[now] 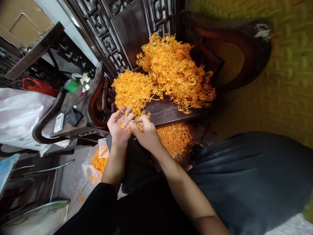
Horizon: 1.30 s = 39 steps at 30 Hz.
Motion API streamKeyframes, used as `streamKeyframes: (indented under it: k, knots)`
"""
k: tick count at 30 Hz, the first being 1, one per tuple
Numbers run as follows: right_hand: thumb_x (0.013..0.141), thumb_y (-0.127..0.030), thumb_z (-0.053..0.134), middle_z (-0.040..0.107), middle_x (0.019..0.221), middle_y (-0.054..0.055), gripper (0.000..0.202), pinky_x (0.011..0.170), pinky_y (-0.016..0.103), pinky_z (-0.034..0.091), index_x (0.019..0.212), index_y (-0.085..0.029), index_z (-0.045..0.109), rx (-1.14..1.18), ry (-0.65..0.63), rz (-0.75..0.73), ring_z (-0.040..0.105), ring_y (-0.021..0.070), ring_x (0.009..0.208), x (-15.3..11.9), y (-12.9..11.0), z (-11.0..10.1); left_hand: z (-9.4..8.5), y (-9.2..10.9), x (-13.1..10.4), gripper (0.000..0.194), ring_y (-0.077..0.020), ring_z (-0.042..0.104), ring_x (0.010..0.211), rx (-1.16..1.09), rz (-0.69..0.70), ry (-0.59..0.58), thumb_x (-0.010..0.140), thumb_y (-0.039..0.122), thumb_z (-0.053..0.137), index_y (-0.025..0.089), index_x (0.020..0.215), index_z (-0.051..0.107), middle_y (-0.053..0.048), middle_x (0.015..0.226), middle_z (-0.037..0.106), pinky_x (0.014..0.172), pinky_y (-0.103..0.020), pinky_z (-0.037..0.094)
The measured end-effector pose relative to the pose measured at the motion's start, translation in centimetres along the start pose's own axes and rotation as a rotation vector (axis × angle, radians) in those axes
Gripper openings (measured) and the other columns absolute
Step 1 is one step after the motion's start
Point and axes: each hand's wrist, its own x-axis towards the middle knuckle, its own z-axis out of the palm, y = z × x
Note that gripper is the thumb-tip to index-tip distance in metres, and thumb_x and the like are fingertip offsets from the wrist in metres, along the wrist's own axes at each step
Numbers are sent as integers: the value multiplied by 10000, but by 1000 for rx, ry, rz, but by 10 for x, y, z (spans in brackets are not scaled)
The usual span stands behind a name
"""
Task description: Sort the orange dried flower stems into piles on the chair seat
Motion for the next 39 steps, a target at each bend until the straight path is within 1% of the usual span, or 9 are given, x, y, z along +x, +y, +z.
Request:
streamKeyframes:
  k: [5, 12, 19, 25, 28, 31, 35, 37, 39]
  knots:
    - [982, -414, 546, 675, 838, 32, 209, 693, 306, 452, 901, -226, 592, 1, 47, -70, 605, 176, 764, -2, 1, -2, 2, 4, -1, 207, -55, 248, 465, -92, 4, 0, 905, 386, 594, 199, 831, 547, 0, 746, 462, 366, -202, 234]
    - [934, -389, 579, 618, 770, 29, 208, 706, 331, 476, 820, -221, 627, 87, 117, -85, 573, 175, 702, 3, 7, -8, 6, 18, -2, 415, -44, 215, 389, -179, -299, 61, 994, 386, 566, 208, 686, 352, 67, 597, 321, 341, -185, 180]
    - [864, -411, 682, 563, 720, -1, 231, 599, 282, 468, 799, -216, 575, 371, 189, -12, 520, 135, 638, 5, 10, 6, 11, 17, 5, 443, -40, 207, 344, -272, -438, 82, 1080, 339, 394, 217, 669, 284, 81, 547, 274, 332, -180, 92]
    - [796, -433, 819, 540, 619, -56, 325, 420, 179, 317, 846, -203, 594, 583, 504, -83, 419, 58, 471, 21, 28, -45, -6, 39, -3, 437, -31, 159, 354, -293, -390, 80, 1067, 340, 440, 211, 677, 290, 84, 568, 302, 336, -186, 55]
    - [776, -424, 853, 615, 642, -35, 354, 389, 174, 354, 965, -195, 660, 649, 308, 13, 487, 71, 452, 22, 23, -72, -13, 41, 3, 445, -40, 170, 362, -330, -232, 101, 1080, 354, 386, 213, 672, 281, 78, 564, 296, 337, -192, 85]
    - [804, -428, 830, 747, 948, 86, 346, 480, 235, 522, 1014, -170, 736, 569, 74, 30, 696, 162, 704, 13, 9, -75, -13, 33, 13, 442, -55, 176, 367, -336, -170, 126, 1087, 344, 343, 217, 668, 283, 78, 548, 264, 339, -202, 104]
    - [918, -452, 700, 680, 782, 24, 295, 403, 212, 374, 1045, -189, 743, 502, -27, 72, 553, 107, 535, 0, -1, -57, -9, 27, 17, 435, -53, 187, 377, -326, -69, 181, 1064, 337, 414, 216, 670, 277, 80, 561, 271, 347, -202, 129]
    - [953, -500, 641, 602, 662, -21, 347, 423, 234, 330, 1112, -206, 733, 299, -23, 78, 440, 96, 462, -5, -2, -43, -8, 28, 16, 435, -48, 197, 380, -331, -19, 201, 1055, 329, 437, 214, 670, 271, 82, 566, 271, 352, -197, 135]
    - [906, -520, 710, 676, 760, 14, 414, 538, 279, 413, 1167, -199, 718, -27, -21, -5, 532, 133, 560, -9, -3, -27, -7, 28, 15, 432, -45, 201, 377, -341, 9, 208, 1056, 315, 419, 212, 666, 263, 82, 563, 263, 355, -194, 130]
